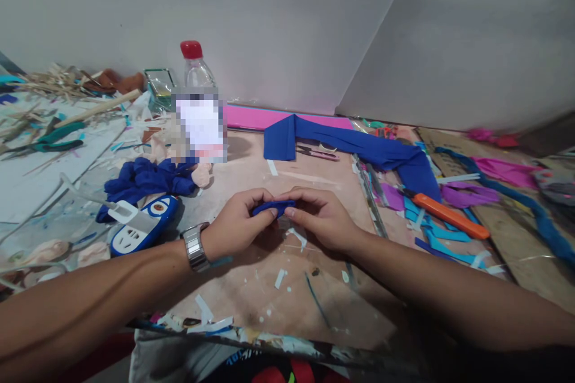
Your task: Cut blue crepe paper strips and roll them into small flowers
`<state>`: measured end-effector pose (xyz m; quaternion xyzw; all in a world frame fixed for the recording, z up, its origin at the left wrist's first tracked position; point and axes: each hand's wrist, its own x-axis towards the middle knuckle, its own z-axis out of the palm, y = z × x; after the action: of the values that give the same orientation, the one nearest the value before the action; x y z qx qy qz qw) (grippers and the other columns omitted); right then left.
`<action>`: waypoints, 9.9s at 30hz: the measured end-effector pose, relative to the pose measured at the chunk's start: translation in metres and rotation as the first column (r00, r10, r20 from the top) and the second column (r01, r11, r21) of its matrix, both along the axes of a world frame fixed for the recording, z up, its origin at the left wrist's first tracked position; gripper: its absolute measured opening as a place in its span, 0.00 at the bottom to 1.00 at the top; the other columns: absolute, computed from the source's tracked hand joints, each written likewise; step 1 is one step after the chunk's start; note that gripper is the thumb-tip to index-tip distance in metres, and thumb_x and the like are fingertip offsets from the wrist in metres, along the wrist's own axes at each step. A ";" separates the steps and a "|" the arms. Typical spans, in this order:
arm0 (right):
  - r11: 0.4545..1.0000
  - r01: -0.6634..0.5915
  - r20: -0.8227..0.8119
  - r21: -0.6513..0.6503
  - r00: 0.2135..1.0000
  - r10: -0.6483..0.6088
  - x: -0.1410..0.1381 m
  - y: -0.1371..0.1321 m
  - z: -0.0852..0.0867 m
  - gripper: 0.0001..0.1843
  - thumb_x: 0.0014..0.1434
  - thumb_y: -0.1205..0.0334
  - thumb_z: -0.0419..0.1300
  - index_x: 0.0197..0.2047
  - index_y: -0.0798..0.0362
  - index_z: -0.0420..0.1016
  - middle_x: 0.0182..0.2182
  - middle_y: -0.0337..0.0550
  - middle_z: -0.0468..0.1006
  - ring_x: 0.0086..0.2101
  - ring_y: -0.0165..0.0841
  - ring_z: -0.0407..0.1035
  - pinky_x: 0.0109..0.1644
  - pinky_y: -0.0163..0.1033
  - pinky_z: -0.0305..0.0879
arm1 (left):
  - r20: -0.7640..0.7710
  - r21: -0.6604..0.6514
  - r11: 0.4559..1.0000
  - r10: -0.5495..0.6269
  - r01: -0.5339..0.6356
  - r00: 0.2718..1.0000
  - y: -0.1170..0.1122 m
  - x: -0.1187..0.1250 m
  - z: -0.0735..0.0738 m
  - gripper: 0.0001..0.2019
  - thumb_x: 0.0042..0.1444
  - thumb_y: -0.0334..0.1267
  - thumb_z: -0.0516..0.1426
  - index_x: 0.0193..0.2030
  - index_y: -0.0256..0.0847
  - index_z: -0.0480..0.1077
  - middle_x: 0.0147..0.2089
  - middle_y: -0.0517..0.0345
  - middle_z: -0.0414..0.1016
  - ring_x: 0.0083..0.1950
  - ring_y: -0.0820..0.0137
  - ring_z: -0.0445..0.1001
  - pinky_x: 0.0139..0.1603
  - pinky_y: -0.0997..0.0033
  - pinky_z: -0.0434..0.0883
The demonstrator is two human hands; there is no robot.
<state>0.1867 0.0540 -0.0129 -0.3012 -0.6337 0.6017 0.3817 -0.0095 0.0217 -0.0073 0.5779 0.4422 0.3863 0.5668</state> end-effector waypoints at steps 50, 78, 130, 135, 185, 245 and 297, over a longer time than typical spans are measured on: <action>0.783 0.013 0.151 0.622 0.979 -0.136 0.005 0.002 0.007 0.04 0.62 0.62 0.69 0.41 0.48 0.84 0.32 0.42 0.79 0.32 0.32 0.74 0.36 0.37 0.70 | 0.133 -0.103 0.993 0.067 -0.053 0.989 0.005 0.001 0.006 0.24 0.53 0.59 0.66 0.28 0.36 0.72 0.24 0.60 0.71 0.25 0.76 0.67 0.27 0.76 0.65; 0.812 0.086 0.128 0.577 0.973 -0.194 0.005 -0.002 0.010 0.02 0.61 0.63 0.69 0.39 0.49 0.83 0.34 0.43 0.80 0.35 0.33 0.75 0.40 0.40 0.71 | 0.095 -0.059 0.993 0.106 -0.101 0.990 0.001 -0.001 0.004 0.19 0.56 0.52 0.66 0.29 0.35 0.77 0.24 0.58 0.75 0.25 0.75 0.71 0.27 0.76 0.68; 0.688 0.044 0.145 0.725 0.966 -0.214 0.008 0.007 0.007 0.10 0.63 0.69 0.65 0.45 0.46 0.85 0.34 0.41 0.76 0.35 0.30 0.73 0.38 0.36 0.71 | 0.056 0.038 0.999 0.034 -0.036 0.998 -0.001 -0.001 -0.006 0.13 0.67 0.46 0.57 0.39 0.36 0.72 0.30 0.61 0.72 0.30 0.75 0.71 0.32 0.76 0.71; 0.745 0.022 0.212 0.666 0.953 -0.217 0.007 0.004 0.010 0.14 0.60 0.63 0.70 0.50 0.47 0.82 0.34 0.42 0.78 0.33 0.33 0.73 0.39 0.39 0.71 | 0.081 -0.001 0.998 0.069 -0.070 0.994 0.000 -0.001 -0.003 0.17 0.65 0.51 0.58 0.37 0.37 0.73 0.29 0.60 0.73 0.27 0.75 0.71 0.29 0.77 0.71; 0.511 -0.095 0.326 0.854 0.863 -0.385 0.010 0.002 0.014 0.06 0.60 0.65 0.67 0.41 0.46 0.79 0.42 0.45 0.79 0.53 0.46 0.66 0.60 0.56 0.63 | -0.031 0.156 0.987 -0.034 0.039 0.999 -0.003 -0.001 -0.003 0.13 0.67 0.36 0.52 0.52 0.38 0.75 0.35 0.57 0.76 0.35 0.71 0.73 0.37 0.72 0.70; 0.582 0.011 0.184 0.813 0.943 -0.276 0.005 -0.001 0.016 0.10 0.60 0.68 0.67 0.45 0.50 0.75 0.37 0.43 0.80 0.41 0.37 0.73 0.49 0.48 0.68 | 0.138 0.067 0.994 0.073 -0.082 0.988 -0.004 0.000 -0.002 0.05 0.60 0.35 0.64 0.41 0.35 0.78 0.34 0.54 0.84 0.29 0.76 0.78 0.30 0.80 0.73; 0.726 0.062 0.191 0.685 0.946 -0.261 0.005 0.001 0.012 0.02 0.61 0.64 0.67 0.39 0.50 0.81 0.33 0.43 0.82 0.36 0.36 0.76 0.44 0.45 0.72 | 0.115 -0.016 0.999 0.046 -0.044 0.992 0.002 0.001 -0.002 0.13 0.62 0.45 0.62 0.35 0.35 0.73 0.30 0.56 0.78 0.29 0.75 0.73 0.32 0.76 0.69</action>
<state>0.1917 0.0547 -0.0009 -0.2784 -0.8248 0.2497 0.4240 -0.0083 0.0237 -0.0091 0.5407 0.4241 0.4288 0.5865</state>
